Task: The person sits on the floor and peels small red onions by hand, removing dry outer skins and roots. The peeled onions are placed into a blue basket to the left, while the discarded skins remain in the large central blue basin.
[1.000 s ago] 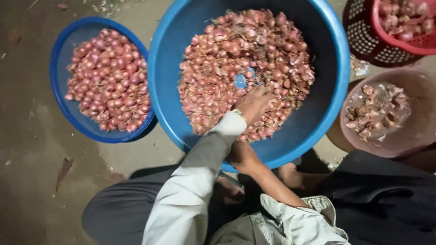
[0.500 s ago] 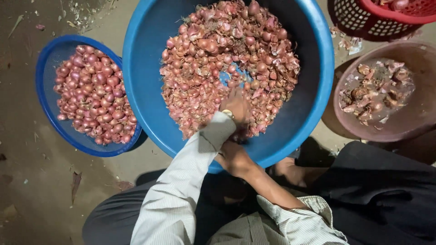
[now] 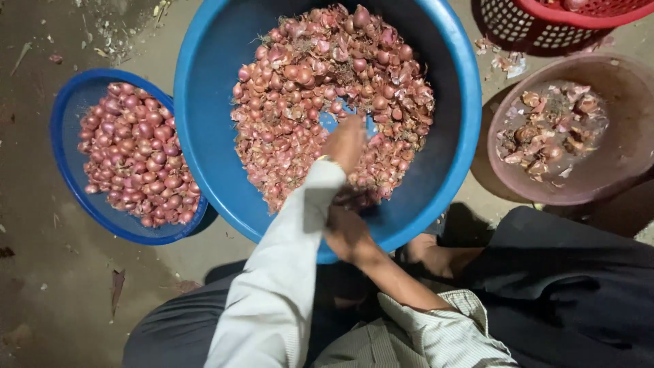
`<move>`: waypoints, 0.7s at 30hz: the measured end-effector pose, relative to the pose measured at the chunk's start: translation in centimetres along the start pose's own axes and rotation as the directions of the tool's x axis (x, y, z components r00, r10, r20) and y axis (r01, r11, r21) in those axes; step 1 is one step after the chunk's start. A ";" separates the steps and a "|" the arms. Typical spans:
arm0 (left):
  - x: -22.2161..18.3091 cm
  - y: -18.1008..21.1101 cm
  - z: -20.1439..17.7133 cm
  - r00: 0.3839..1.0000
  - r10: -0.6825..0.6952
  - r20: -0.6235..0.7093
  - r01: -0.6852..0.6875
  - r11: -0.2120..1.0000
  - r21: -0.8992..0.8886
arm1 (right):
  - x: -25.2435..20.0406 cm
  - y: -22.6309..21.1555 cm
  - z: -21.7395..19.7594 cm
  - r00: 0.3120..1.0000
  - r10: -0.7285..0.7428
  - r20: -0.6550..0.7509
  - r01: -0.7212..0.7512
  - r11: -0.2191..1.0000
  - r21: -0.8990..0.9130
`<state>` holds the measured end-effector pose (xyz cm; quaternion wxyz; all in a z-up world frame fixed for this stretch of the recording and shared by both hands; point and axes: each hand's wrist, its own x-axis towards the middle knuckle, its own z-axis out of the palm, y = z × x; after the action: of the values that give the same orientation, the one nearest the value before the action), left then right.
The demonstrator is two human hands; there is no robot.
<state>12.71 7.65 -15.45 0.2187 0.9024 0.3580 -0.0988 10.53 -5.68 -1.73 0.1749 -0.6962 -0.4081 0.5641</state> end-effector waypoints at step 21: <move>-22.0 3.4 -9.5 0.730 -0.674 -0.112 0.647 0.735 -0.204 | -2.6 -2.2 -2.5 0.918 -0.392 -0.060 0.353 0.739 0.573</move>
<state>-0.70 -3.41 1.41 0.2038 0.7011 0.6805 -0.0618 11.98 -5.79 2.24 0.4719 -0.4963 -0.3557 0.6360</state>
